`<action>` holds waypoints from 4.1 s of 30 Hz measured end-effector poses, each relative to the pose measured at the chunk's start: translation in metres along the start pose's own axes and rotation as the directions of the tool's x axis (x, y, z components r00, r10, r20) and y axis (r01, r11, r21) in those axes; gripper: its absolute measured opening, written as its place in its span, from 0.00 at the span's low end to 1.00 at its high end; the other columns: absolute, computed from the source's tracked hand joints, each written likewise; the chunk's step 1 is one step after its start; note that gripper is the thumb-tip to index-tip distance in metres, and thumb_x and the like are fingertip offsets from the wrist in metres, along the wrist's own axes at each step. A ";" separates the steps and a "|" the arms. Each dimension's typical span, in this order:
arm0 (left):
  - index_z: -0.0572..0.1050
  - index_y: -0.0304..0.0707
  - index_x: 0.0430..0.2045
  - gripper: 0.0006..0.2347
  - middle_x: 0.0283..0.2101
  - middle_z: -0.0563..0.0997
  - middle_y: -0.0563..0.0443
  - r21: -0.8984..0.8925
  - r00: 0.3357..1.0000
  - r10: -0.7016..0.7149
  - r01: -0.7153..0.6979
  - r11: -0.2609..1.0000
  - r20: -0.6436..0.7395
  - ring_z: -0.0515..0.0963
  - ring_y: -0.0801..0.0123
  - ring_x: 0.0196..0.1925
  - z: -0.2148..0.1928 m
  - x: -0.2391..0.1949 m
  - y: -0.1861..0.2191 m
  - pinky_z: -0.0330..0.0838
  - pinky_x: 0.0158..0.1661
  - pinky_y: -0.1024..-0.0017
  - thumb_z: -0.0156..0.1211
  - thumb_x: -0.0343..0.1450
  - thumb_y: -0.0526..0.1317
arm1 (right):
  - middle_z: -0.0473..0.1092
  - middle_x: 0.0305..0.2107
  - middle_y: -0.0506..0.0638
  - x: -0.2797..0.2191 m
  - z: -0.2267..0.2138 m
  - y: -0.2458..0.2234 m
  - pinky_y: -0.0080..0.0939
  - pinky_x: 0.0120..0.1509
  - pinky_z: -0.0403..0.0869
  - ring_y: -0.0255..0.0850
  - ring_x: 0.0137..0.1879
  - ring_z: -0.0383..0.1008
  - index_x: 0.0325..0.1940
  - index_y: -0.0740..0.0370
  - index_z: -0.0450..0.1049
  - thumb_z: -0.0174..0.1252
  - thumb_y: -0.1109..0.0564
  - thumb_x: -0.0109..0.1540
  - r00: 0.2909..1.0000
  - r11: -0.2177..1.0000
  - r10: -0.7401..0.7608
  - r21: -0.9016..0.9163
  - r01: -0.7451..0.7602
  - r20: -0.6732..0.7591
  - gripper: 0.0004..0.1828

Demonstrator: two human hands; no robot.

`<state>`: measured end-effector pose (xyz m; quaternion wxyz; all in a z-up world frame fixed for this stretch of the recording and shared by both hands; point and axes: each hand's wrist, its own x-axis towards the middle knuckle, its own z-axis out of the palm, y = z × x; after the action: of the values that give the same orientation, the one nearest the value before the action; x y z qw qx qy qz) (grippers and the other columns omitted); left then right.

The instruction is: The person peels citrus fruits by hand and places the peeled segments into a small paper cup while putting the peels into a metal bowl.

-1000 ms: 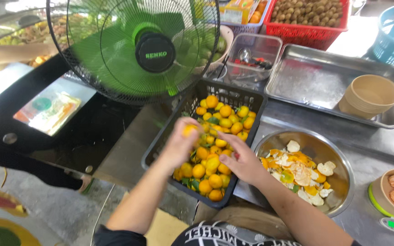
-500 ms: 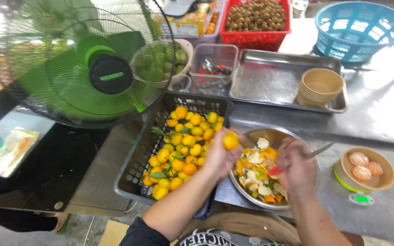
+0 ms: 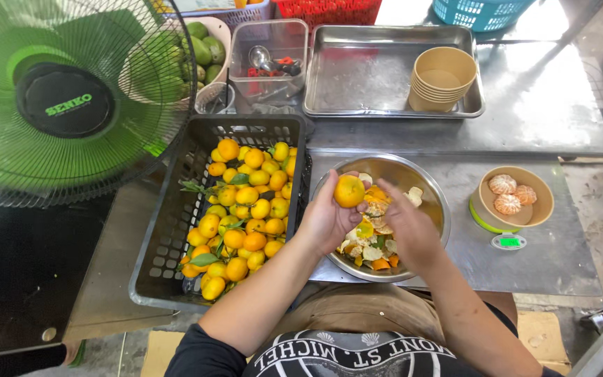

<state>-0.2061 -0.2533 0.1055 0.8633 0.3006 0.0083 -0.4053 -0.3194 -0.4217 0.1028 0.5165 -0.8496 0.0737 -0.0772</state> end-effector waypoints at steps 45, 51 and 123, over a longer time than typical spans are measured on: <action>0.71 0.39 0.52 0.20 0.34 0.74 0.53 0.427 0.993 -0.049 0.089 0.900 -0.103 0.70 0.73 0.27 -0.043 0.015 -0.013 0.64 0.28 0.78 0.40 0.80 0.55 | 0.78 0.44 0.61 0.038 0.023 0.028 0.43 0.54 0.76 0.49 0.49 0.80 0.69 0.55 0.70 0.49 0.53 0.72 0.991 0.988 0.003 -0.155 -0.023 -0.130 0.21; 0.70 0.43 0.53 0.19 0.44 0.81 0.41 0.400 0.998 -0.057 0.047 0.915 0.014 0.81 0.68 0.38 -0.034 0.004 -0.002 0.73 0.36 0.75 0.36 0.80 0.54 | 0.72 0.40 0.50 0.048 -0.009 0.076 0.41 0.50 0.72 0.38 0.44 0.71 0.72 0.53 0.68 0.46 0.49 0.70 0.981 0.979 0.195 -0.071 -0.193 0.010 0.25; 0.71 0.43 0.63 0.27 0.55 0.76 0.53 0.921 0.916 0.277 -0.346 0.180 0.290 0.77 0.71 0.43 0.003 -0.028 0.037 0.75 0.42 0.74 0.71 0.68 0.34 | 0.56 0.19 0.41 0.006 0.026 0.025 0.29 0.25 0.57 0.29 0.23 0.53 0.81 0.54 0.50 0.44 0.54 0.72 0.941 0.688 -0.018 0.687 -0.234 0.339 0.32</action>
<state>-0.1990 -0.2168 0.1340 0.5627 0.7451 -0.3253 -0.1495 -0.3097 -0.4116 0.0693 0.8152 -0.5749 0.0041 0.0695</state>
